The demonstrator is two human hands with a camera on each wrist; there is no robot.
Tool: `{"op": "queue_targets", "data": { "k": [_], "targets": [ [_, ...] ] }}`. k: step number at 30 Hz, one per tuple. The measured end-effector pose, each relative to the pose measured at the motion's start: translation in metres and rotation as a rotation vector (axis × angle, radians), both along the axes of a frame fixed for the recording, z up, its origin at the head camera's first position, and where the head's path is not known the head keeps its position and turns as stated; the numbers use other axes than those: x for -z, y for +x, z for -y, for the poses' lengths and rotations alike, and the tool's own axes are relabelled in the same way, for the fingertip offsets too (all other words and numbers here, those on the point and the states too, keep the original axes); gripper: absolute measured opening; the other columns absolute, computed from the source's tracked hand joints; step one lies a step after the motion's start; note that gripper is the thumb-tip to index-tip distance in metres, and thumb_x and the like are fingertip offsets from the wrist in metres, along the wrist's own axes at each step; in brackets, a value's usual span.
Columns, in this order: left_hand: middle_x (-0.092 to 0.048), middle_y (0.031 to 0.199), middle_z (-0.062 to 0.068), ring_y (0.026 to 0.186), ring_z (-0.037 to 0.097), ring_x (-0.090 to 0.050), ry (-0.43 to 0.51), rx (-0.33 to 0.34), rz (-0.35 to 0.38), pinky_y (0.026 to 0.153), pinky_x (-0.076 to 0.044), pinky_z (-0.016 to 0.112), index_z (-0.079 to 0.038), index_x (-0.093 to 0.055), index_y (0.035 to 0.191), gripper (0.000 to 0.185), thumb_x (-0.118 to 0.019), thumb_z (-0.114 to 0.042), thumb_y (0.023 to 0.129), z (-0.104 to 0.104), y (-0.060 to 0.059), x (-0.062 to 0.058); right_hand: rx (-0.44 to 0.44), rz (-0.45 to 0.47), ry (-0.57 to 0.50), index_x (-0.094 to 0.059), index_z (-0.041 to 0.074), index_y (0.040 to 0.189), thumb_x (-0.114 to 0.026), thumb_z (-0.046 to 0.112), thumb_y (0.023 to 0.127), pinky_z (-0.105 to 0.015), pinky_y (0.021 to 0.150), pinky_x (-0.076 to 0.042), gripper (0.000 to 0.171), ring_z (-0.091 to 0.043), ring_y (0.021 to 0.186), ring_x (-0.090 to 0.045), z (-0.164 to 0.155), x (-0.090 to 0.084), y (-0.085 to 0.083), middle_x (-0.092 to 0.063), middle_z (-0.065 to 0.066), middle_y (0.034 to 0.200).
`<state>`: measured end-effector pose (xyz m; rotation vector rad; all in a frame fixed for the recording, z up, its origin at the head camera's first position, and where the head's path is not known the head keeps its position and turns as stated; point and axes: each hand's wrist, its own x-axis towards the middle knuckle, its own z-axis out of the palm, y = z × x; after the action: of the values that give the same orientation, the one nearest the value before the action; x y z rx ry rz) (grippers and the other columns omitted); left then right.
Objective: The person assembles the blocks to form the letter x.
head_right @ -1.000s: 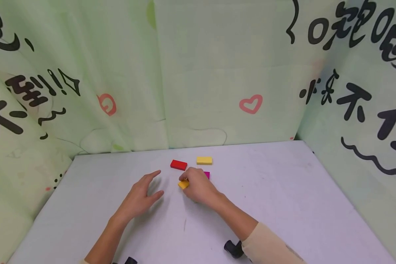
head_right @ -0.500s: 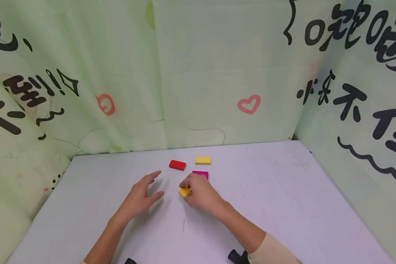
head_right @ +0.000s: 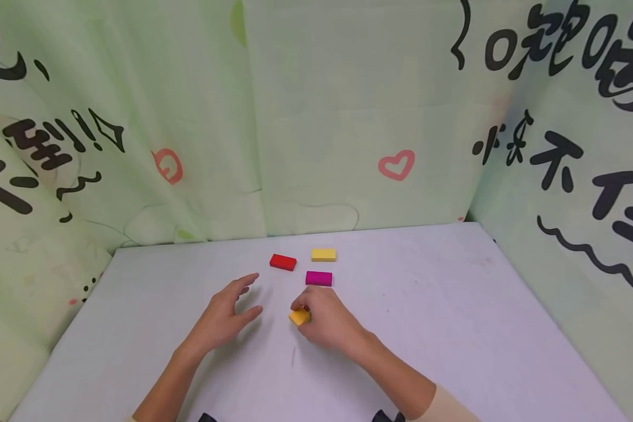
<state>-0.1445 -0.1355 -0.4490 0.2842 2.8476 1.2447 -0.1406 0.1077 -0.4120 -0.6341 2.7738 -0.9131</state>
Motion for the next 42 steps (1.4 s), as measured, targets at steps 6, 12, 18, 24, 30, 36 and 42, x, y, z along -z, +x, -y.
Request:
{"op": "queue_targets", "data": {
  "k": [6, 12, 18, 24, 30, 36, 42],
  "targets": [
    [-0.055, 0.153, 0.009, 0.136, 0.034, -0.057, -0.009, -0.009, 0.02, 0.107, -0.053, 0.054, -0.019, -0.049, 0.155, 0.065, -0.075, -0.022, 0.095, -0.002, 0.002, 0.0, -0.001, 0.048, 0.008, -0.08, 0.008, 0.111, -0.084, 0.005, 0.083, -0.036, 0.087, -0.061, 0.028, -0.018, 0.099, -0.065, -0.003, 0.002, 0.005, -0.072, 0.003, 0.102],
    [-0.055, 0.153, 0.009, 0.136, 0.034, -0.058, -0.02, -0.007, 0.011, 0.106, -0.053, 0.054, -0.019, -0.049, 0.155, 0.066, -0.076, -0.022, 0.095, -0.003, 0.002, 0.0, -0.019, 0.048, -0.002, -0.08, 0.008, 0.108, -0.083, 0.004, 0.083, -0.032, 0.082, -0.061, 0.025, -0.016, 0.097, -0.065, -0.008, 0.005, 0.009, -0.071, 0.002, 0.104],
    [-0.056, 0.152, 0.008, 0.136, 0.034, -0.058, -0.018, 0.005, 0.013, 0.107, -0.052, 0.054, -0.019, -0.049, 0.155, 0.065, -0.075, -0.022, 0.096, -0.004, 0.002, -0.001, -0.044, 0.046, 0.0, -0.08, 0.007, 0.104, -0.083, 0.002, 0.083, -0.03, 0.081, -0.06, 0.022, -0.015, 0.096, -0.064, -0.012, 0.008, 0.012, -0.07, 0.002, 0.105],
    [-0.055, 0.153, 0.009, 0.137, 0.033, -0.057, -0.023, 0.01, 0.028, 0.108, -0.051, 0.055, -0.019, -0.048, 0.156, 0.066, -0.075, -0.022, 0.096, -0.005, 0.001, -0.002, -0.06, 0.082, 0.006, -0.08, 0.006, 0.103, -0.085, 0.002, 0.081, -0.032, 0.082, -0.061, 0.023, -0.016, 0.094, -0.063, -0.012, 0.011, 0.013, -0.07, 0.001, 0.103],
    [-0.056, 0.152, 0.01, 0.136, 0.034, -0.057, -0.027, 0.017, 0.023, 0.108, -0.051, 0.055, -0.019, -0.048, 0.156, 0.066, -0.075, -0.022, 0.096, -0.006, 0.0, -0.002, -0.055, 0.119, 0.02, -0.08, 0.006, 0.104, -0.086, 0.003, 0.081, -0.032, 0.08, -0.06, 0.024, -0.017, 0.094, -0.062, -0.012, 0.012, 0.017, -0.069, 0.001, 0.099],
    [-0.056, 0.151, 0.011, 0.136, 0.034, -0.057, -0.025, 0.029, 0.015, 0.109, -0.051, 0.055, -0.017, -0.048, 0.156, 0.066, -0.075, -0.022, 0.096, -0.005, 0.0, 0.0, -0.084, 0.104, 0.032, -0.08, 0.005, 0.103, -0.084, 0.001, 0.081, -0.026, 0.076, -0.057, 0.023, -0.015, 0.091, -0.06, -0.014, 0.017, 0.019, -0.069, 0.002, 0.097],
    [-0.057, 0.151, 0.013, 0.135, 0.035, -0.058, -0.019, 0.039, 0.0, 0.109, -0.05, 0.055, -0.016, -0.048, 0.156, 0.066, -0.075, -0.021, 0.096, -0.005, 0.0, -0.001, -0.107, 0.066, 0.029, -0.079, 0.005, 0.1, -0.082, -0.003, 0.08, -0.024, 0.076, -0.056, 0.021, -0.015, 0.089, -0.06, -0.016, 0.021, 0.021, -0.069, 0.002, 0.096]
  ]
}}
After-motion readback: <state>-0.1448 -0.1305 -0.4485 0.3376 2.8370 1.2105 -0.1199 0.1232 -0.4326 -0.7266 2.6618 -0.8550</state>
